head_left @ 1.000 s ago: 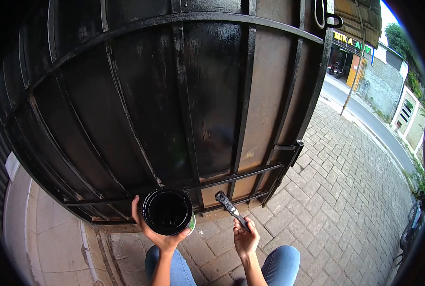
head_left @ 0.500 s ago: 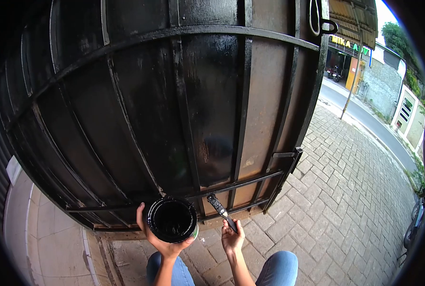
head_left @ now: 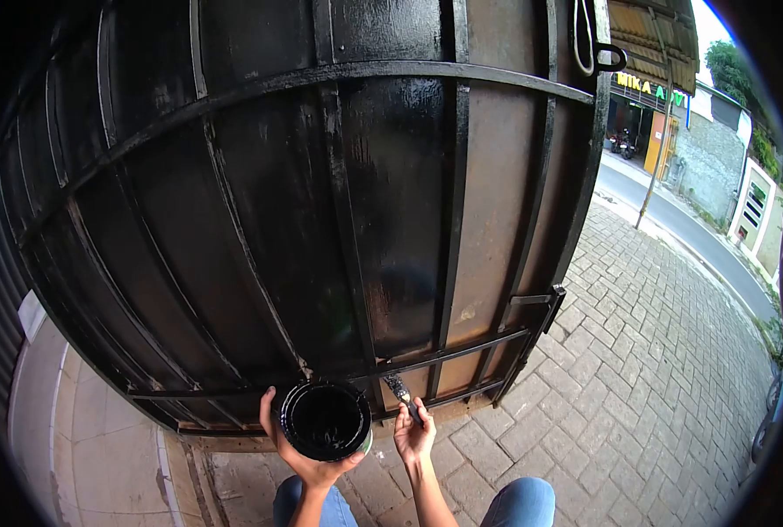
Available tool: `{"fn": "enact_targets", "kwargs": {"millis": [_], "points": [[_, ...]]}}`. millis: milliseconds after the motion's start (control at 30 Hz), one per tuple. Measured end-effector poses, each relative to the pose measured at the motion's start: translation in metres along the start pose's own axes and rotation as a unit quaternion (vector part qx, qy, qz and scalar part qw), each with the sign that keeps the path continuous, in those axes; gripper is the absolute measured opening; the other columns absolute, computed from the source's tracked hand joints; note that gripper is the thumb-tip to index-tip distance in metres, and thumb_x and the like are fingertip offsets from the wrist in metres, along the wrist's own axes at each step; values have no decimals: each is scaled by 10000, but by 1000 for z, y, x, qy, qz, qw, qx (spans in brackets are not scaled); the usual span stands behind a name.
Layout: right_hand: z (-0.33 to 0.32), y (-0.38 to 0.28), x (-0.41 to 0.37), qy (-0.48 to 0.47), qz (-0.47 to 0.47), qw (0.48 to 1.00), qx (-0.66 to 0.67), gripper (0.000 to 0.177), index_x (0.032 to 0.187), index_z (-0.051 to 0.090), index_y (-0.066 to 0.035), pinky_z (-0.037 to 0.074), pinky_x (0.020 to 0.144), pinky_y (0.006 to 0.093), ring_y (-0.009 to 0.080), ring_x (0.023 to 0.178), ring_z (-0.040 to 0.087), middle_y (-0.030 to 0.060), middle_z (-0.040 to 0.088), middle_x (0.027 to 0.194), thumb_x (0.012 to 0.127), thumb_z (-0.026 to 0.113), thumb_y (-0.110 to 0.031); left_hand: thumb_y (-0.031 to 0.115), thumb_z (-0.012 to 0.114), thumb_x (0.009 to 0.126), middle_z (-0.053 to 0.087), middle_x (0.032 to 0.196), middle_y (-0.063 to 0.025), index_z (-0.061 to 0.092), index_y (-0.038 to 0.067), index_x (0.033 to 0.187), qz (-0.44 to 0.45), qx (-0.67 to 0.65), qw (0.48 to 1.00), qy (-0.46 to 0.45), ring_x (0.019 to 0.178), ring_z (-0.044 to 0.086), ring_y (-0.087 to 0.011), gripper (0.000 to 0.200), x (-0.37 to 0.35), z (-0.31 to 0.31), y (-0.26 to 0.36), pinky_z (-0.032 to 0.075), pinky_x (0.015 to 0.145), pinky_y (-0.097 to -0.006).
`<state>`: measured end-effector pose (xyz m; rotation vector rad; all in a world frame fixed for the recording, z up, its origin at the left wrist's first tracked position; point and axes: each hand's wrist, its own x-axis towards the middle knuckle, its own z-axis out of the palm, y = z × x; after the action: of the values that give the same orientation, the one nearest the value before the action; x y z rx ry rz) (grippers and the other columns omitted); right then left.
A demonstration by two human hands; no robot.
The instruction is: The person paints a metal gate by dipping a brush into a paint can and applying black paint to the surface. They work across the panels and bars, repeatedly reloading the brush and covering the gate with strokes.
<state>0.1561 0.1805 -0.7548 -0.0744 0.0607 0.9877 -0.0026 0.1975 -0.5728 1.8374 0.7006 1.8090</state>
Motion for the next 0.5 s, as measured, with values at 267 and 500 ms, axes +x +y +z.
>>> {"fn": "enact_targets", "kwargs": {"millis": [267,500], "points": [[7,-9,7,28,-62,994,84,216,1068,658,-66,591,790,296,237,866,704,215,682,1017,862,601,-95,704,771,570,272,1407,-206,541,-94,1157,-27,0,999,-24,1282,413,-292,1017,0,1,-8,525,952,-412],[6,-15,7,31,-91,985,144,215,1058,649,-41,597,799,309,249,897,702,200,693,1010,849,605,-66,661,804,570,230,1434,-187,447,-118,1250,-25,-44,998,-25,1101,577,-284,1094,0,2,-13,562,900,-387]]}}
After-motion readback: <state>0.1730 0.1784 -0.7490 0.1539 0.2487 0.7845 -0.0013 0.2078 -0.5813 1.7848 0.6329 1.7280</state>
